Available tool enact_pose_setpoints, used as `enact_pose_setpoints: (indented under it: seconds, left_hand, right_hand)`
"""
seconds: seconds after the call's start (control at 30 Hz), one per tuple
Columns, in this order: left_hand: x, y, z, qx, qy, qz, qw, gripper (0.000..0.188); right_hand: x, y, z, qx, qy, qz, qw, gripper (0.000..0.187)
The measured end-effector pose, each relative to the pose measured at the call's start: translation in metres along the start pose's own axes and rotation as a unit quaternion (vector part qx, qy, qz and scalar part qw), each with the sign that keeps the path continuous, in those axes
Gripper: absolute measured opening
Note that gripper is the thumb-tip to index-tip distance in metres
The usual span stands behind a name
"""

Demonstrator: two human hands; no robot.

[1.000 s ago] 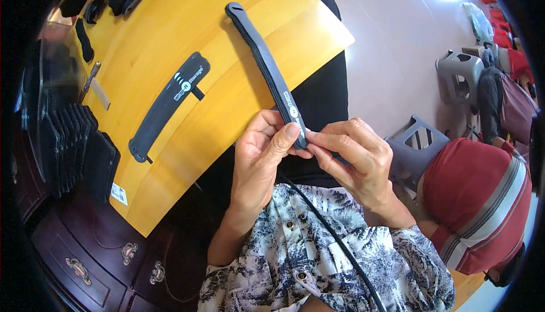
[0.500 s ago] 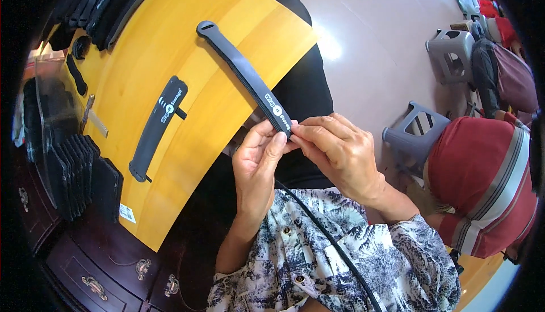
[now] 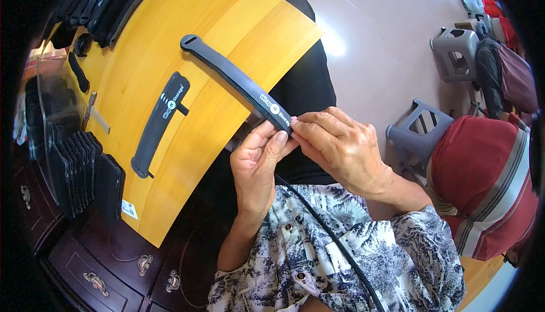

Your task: Inspecting and organizing hook-and-loop cable straps at a manufacturing workbench.

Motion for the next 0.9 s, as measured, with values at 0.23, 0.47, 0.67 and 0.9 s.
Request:
enact_pose_setpoints:
  seconds: [0.23, 0.47, 0.67, 0.9]
  left_hand:
    - [0.004, -0.002, 0.002, -0.018, -0.014, -0.012, 1.000, 0.026]
    - [-0.001, -0.002, 0.004, -0.008, -0.003, -0.021, 1.000, 0.025]
    - [-0.001, -0.006, 0.004, -0.003, 0.008, -0.022, 1.000, 0.023]
    - [-0.002, -0.006, 0.001, 0.014, -0.001, 0.010, 1.000, 0.022]
  right_hand:
    - [-0.002, -0.008, 0.002, -0.024, 0.006, 0.023, 0.999, 0.022]
    - [-0.001, -0.008, 0.005, -0.035, 0.016, 0.040, 0.998, 0.028]
    - [0.002, -0.006, 0.008, -0.060, -0.012, 0.021, 0.998, 0.028]
    - [0.010, -0.007, 0.012, -0.067, -0.028, 0.051, 0.996, 0.022]
Point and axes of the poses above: each hand's wrist, its own z-axis towards the middle knuckle, its own x-axis out of the palm, y = z × x, the point moved 1 cm from there along z, towards the middle knuckle, and after that the axes turned 12 degrees about -z, right-handed, at the moved point
